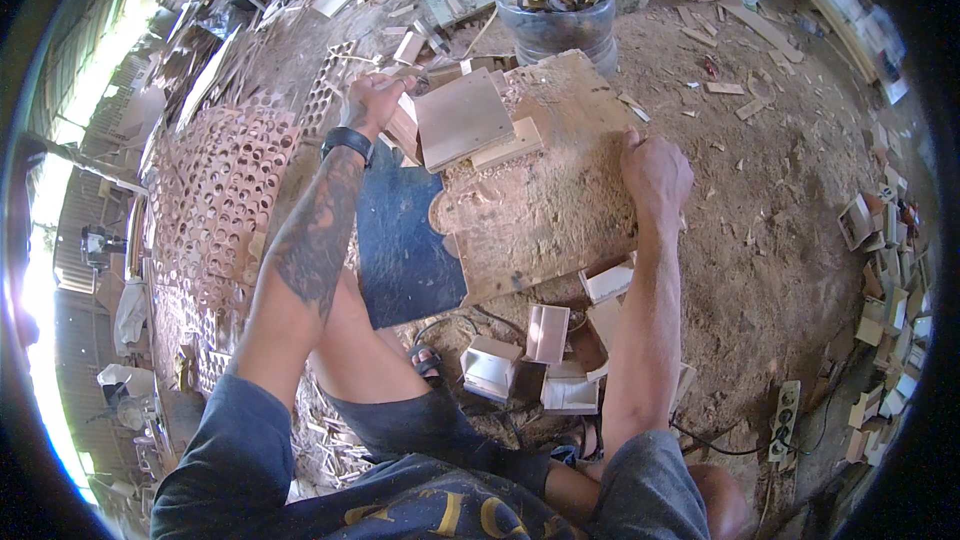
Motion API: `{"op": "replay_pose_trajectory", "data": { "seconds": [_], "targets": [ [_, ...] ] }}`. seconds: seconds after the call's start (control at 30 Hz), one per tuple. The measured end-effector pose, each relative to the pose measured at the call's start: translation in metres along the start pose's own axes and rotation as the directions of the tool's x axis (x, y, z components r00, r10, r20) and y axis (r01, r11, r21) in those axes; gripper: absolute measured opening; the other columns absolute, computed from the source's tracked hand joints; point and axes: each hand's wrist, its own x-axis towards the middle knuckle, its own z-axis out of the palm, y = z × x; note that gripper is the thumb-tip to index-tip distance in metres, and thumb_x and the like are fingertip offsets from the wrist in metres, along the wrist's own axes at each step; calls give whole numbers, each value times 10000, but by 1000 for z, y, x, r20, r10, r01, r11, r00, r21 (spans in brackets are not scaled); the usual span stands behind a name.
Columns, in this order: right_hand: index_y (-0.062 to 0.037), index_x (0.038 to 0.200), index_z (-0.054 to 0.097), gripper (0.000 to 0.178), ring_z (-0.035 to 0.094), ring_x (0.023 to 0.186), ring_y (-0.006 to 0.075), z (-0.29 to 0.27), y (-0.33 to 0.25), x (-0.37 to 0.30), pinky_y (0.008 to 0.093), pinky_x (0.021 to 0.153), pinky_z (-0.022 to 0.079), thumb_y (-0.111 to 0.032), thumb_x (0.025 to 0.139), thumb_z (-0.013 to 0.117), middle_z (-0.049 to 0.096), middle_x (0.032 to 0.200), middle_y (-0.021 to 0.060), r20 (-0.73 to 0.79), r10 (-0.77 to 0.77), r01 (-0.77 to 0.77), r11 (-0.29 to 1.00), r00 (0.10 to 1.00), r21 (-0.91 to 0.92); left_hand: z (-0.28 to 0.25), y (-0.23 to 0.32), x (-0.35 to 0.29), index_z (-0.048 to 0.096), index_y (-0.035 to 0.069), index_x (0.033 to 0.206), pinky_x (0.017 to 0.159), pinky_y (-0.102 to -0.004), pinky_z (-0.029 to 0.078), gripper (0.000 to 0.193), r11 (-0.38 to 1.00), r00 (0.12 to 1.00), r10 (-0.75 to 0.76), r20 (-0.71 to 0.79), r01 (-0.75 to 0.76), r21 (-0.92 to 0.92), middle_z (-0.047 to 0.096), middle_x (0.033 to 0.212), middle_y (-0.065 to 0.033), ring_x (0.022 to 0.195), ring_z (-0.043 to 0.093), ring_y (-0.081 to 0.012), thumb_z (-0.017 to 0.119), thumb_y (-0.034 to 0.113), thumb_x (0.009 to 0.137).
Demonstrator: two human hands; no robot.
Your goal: The person sits on the floor in a cluttered workshop and sands small wooden blocks by hand using a sanding block. They repeatedly pick up pieces, rub their surfaces, and place them back down, occasionally turning them over to sand different sides.
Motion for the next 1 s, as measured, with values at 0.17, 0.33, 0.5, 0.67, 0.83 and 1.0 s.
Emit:
{"op": "replay_pose_trajectory", "data": {
  "seconds": [0.17,0.33,0.5,0.67,0.83,1.0],
  "targets": [
    [16,988,726,564,660,996,424,3,1,1,495,884,504,-498,950,496,687,1022,267,-27,-16,15,1000,1000,-8,9,-17,37,702,10,1068,913,-370,499,608,990,995,-100,-11,101,95,716,1063,-164,1000,672,-322,746,495,703],
    [22,992,721,574,658,999,432,0,-1,9,503,877,506,-508,936,507,691,1014,261,1,-1,1,1000,1000,-13,10,-30,65,684,30,1104,944,-402,484,568,992,980,-123,-159,124,-7,686,1129,-213,1079,643,-345,740,471,751],
    [22,995,722,582,652,1026,434,-6,-4,7,505,888,511,-520,926,523,685,1045,269,5,24,-24,999,1000,27,-14,-27,-22,541,-7,1128,942,-470,457,695,980,870,188,-455,-197,28,558,1091,-201,1082,538,-362,874,417,688],
    [27,976,723,595,653,1015,437,-5,0,3,506,890,509,-532,920,528,682,1025,284,-32,-24,25,999,999,37,-23,-19,-147,405,-81,1293,1039,-504,380,868,954,885,274,-377,-300,-10,505,1220,-276,1294,376,-415,873,360,709],
    [51,901,721,630,657,967,448,4,12,5,512,866,502,-550,910,533,678,953,303,-97,-73,82,993,993,87,-46,-19,-248,587,-5,922,1024,-492,405,451,950,899,311,-308,-298,90,572,1132,-270,1280,450,-420,796,377,803],
    [51,907,719,629,656,976,446,8,21,7,509,869,503,-552,902,539,681,966,297,-92,-75,84,992,993,95,-69,17,-307,588,34,904,874,-472,467,453,971,993,117,-27,-109,212,592,1073,-193,1042,585,-378,782,429,799]
  ]
}}
